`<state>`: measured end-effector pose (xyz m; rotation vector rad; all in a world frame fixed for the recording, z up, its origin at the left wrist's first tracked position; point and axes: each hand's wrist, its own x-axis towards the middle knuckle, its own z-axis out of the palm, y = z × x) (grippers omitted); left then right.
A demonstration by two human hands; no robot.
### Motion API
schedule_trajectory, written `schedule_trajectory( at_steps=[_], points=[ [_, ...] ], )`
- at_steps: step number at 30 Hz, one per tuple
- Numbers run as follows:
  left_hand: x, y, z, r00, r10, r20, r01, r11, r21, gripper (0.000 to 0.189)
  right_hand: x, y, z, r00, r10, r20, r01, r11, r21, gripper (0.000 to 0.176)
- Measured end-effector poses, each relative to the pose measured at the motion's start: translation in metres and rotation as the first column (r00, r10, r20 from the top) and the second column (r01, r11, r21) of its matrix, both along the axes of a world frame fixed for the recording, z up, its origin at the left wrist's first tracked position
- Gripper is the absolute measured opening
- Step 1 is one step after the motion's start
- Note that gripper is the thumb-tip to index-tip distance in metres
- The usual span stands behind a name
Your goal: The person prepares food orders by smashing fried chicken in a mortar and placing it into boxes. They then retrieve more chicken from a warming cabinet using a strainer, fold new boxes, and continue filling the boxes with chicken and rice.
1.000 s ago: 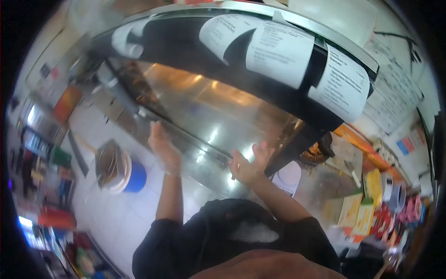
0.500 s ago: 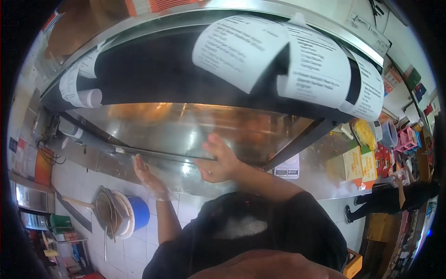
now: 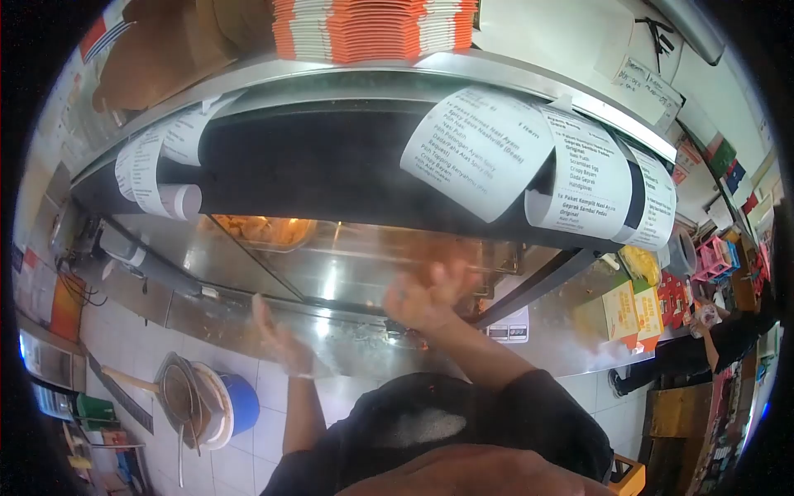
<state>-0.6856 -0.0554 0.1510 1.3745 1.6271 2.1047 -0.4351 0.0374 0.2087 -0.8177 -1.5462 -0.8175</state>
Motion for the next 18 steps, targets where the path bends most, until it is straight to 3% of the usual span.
schedule_trajectory(
  at_steps=[1, 2, 4, 5, 6, 7, 8, 9, 13, 15, 16, 18],
  points=[
    [0.018, 0.007, 0.009, 0.990, 0.076, -0.118, -0.082, 0.996, -0.045, 0.067, -0.014, 0.001, -0.002, 0.999, 0.042, 0.024, -0.042, 0.999, 0.030, 0.030],
    [0.036, 0.013, 0.016, 0.961, 0.146, -0.236, -0.170, 0.981, -0.088, 0.067, -0.034, -0.004, -0.004, 0.992, 0.109, 0.064, -0.106, 0.993, -0.053, 0.029],
    [0.062, 0.032, 0.026, 0.938, 0.067, -0.339, -0.014, 0.988, 0.157, 0.070, -0.048, -0.017, 0.007, 0.976, 0.194, 0.097, -0.178, 0.972, -0.155, 0.028],
    [0.094, 0.042, 0.033, 0.972, 0.149, -0.182, -0.151, 0.989, 0.002, 0.076, -0.051, -0.025, 0.027, 0.831, 0.556, 0.017, -0.526, 0.796, -0.299, 0.029],
    [0.115, 0.051, 0.039, 0.966, 0.257, -0.039, -0.259, 0.951, -0.168, 0.081, -0.055, -0.032, 0.035, 0.563, 0.818, -0.118, -0.784, 0.483, -0.390, 0.031],
    [0.108, 0.061, 0.029, 0.964, 0.263, -0.041, -0.266, 0.947, -0.181, 0.081, -0.051, -0.039, 0.030, 0.557, 0.820, -0.129, -0.787, 0.472, -0.397, 0.031],
    [0.100, 0.070, 0.010, 0.855, 0.287, -0.432, -0.292, 0.955, 0.057, 0.085, -0.038, -0.049, 0.021, 0.510, 0.826, -0.239, -0.767, 0.310, -0.562, 0.032],
    [0.092, 0.073, -0.003, 0.589, 0.341, -0.733, -0.204, 0.940, 0.274, 0.088, -0.024, -0.060, 0.010, 0.474, 0.806, -0.355, -0.716, 0.118, -0.688, 0.033],
    [0.070, 0.084, 0.005, 0.532, 0.448, -0.719, -0.304, 0.893, 0.332, 0.091, 0.047, -0.082, -0.076, 0.614, 0.632, -0.472, -0.603, -0.010, -0.798, 0.034],
    [0.050, 0.081, -0.004, 0.529, 0.428, -0.733, -0.397, 0.888, 0.232, 0.091, 0.085, -0.106, -0.105, 0.737, 0.399, -0.545, -0.516, -0.188, -0.836, 0.035],
    [0.038, 0.082, -0.018, 0.505, 0.437, -0.744, -0.470, 0.863, 0.188, 0.092, 0.102, -0.120, -0.118, 0.739, 0.393, -0.547, -0.515, -0.194, -0.835, 0.035],
    [0.027, 0.075, -0.001, 0.572, 0.403, -0.714, -0.431, 0.889, 0.156, 0.093, 0.129, -0.143, -0.136, 0.682, 0.196, -0.705, -0.597, -0.409, -0.691, 0.043]
  ],
)
